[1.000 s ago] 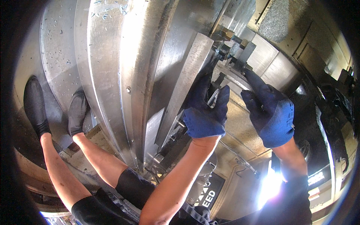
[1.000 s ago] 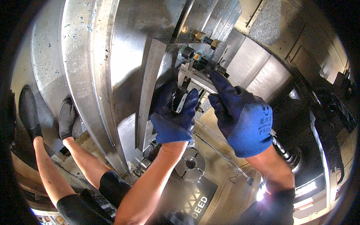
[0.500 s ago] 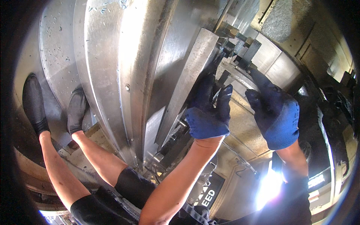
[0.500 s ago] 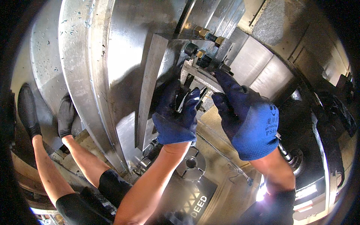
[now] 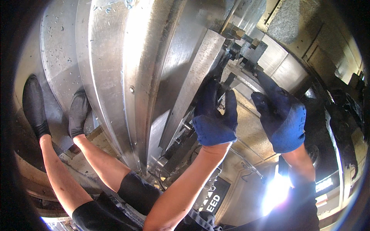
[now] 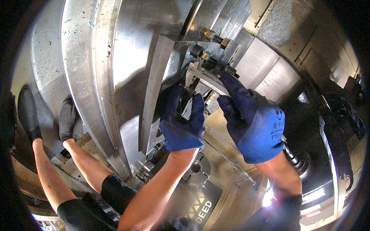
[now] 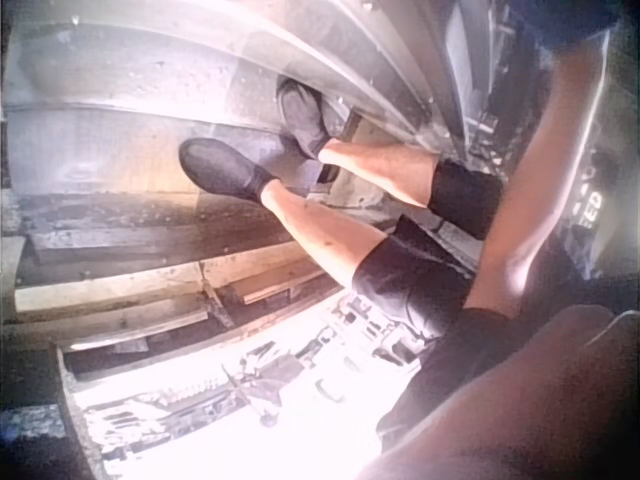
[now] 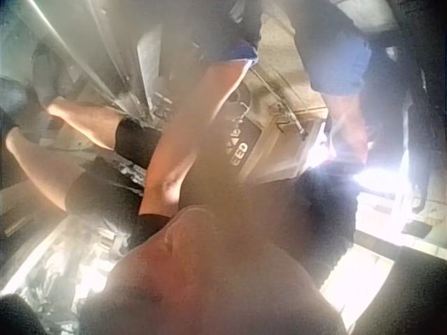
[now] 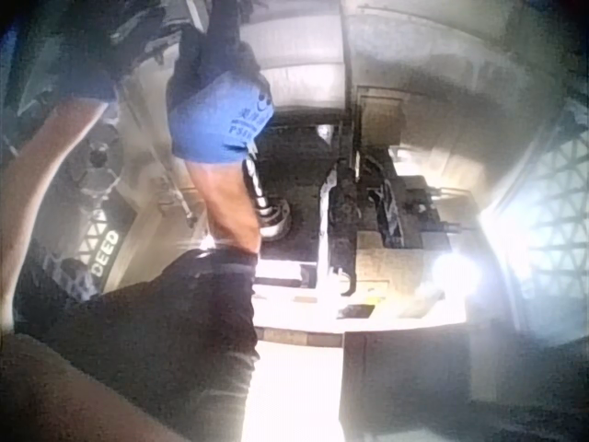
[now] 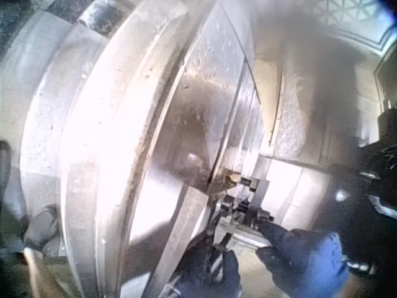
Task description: The person uses a caliper to measure various points on a black metal component mounted within a large industrial milling machine, then operates the control panel of the machine.
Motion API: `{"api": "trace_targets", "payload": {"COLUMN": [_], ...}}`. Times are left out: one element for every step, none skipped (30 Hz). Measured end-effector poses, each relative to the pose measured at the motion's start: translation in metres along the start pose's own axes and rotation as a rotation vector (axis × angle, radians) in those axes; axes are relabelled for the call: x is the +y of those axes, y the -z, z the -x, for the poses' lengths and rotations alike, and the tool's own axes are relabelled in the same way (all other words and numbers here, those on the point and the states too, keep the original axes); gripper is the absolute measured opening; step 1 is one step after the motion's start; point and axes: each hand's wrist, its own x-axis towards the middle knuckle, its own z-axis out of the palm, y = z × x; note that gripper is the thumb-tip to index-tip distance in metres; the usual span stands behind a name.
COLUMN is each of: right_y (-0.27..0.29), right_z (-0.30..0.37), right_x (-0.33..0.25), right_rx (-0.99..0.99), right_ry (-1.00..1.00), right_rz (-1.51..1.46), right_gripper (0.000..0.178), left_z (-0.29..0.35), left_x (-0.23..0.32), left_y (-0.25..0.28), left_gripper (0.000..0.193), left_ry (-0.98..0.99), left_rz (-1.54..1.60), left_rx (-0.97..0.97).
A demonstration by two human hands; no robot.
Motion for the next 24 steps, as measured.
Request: {"api": "trace_targets", "payload": {"right_y": [-0.001, -0.002, -0.002, -0.002, -0.002, -0.001, -0.002, -0.002, -0.003, -0.003, -0.002, 0.000, 0.001, 0.001, 0.001, 0.001, 0.001, 0.002, 0.002, 0.002, 0.003, 0.004, 0.004, 0.005], "right_z": [0.001, 0.001, 0.002, 0.002, 0.002, 0.000, 0.000, 0.000, 0.000, 0.000, 0.000, 0.000, -0.001, -0.001, 0.000, 0.000, 0.000, 0.001, 0.001, 0.000, 0.000, -0.002, -0.002, -0.001], "right_x": [0.001, 0.001, 0.002, 0.002, 0.002, 0.001, 0.000, 0.000, 0.001, 0.001, 0.001, -0.001, -0.002, -0.002, -0.002, -0.003, -0.003, -0.002, -0.002, -0.002, -0.002, -0.003, -0.004, -0.005], "right_rx": [0.006, 0.012, 0.015, 0.018, 0.021, 0.022, 0.026, 0.029, 0.037, 0.045, 0.038, 0.031, 0.024, 0.018, 0.016, 0.011, 0.009, 0.006, 0.004, 0.004, 0.004, 0.001, 0.014, 0.024], "right_ry": [0.001, 0.001, -0.001, 0.001, 0.003, 0.006, 0.009, 0.013, 0.016, 0.017, 0.010, 0.004, -0.003, -0.009, -0.013, -0.016, -0.007, 0.001, 0.009, 0.011, 0.013, 0.013, 0.011, 0.010], "right_rz": [0.000, 0.001, 0.004, -0.002, -0.008, -0.021, -0.022, -0.023, -0.011, 0.002, -0.003, -0.007, -0.012, -0.008, -0.003, 0.002, 0.010, 0.018, 0.026, 0.016, 0.006, -0.009, -0.027, -0.046], "right_gripper": [0.044, 0.044, 0.043, 0.043, 0.043, 0.043, 0.043, 0.042, 0.042, 0.042, 0.041, 0.041, 0.041, 0.041, 0.041, 0.041, 0.041, 0.041, 0.042, 0.042, 0.043, 0.044, 0.044, 0.044], "left_z": [0.004, 0.007, 0.008, 0.009, 0.009, 0.011, 0.014, 0.015, 0.015, 0.014, 0.013, 0.013, 0.014, 0.015, 0.016, 0.016, 0.017, 0.017, 0.017, 0.017, 0.021, 0.026, 0.027, 0.026], "left_x": [-0.003, -0.004, -0.003, -0.001, -0.001, -0.001, -0.004, -0.005, -0.005, -0.004, -0.003, -0.003, -0.002, -0.001, -0.001, -0.001, -0.001, -0.001, -0.003, -0.004, -0.004, -0.003, -0.001, 0.001], "left_y": [0.000, 0.001, 0.002, 0.004, 0.005, 0.005, 0.004, 0.004, 0.005, 0.006, 0.007, 0.007, 0.007, 0.007, 0.006, 0.006, 0.005, 0.007, 0.008, 0.008, 0.008, 0.010, 0.012, 0.013], "left_gripper": [0.040, 0.039, 0.038, 0.036, 0.035, 0.033, 0.031, 0.030, 0.029, 0.029, 0.029, 0.029, 0.029, 0.029, 0.029, 0.029, 0.029, 0.029, 0.029, 0.030, 0.030, 0.030, 0.030, 0.030], "left_ry": [0.015, 0.029, -0.014, -0.058, -0.101, -0.096, -0.090, -0.084, -0.076, -0.068, -0.061, -0.053, -0.046, -0.038, -0.035, -0.030, -0.025, -0.056, -0.088, -0.121, -0.056, 0.011, 0.015, 0.019], "left_rz": [0.000, 0.000, -0.026, -0.052, -0.078, -0.047, -0.016, 0.015, 0.004, -0.007, -0.018, 0.004, 0.026, 0.047, 0.073, 0.097, 0.121, 0.101, 0.081, 0.061, 0.103, 0.141, 0.142, 0.142], "left_rx": [0.006, 0.011, 0.022, 0.035, 0.049, 0.070, 0.091, 0.113, 0.099, 0.081, 0.064, 0.067, 0.070, 0.074, 0.084, 0.096, 0.108, 0.118, 0.127, 0.135, 0.141, 0.144, 0.148, 0.151]}}
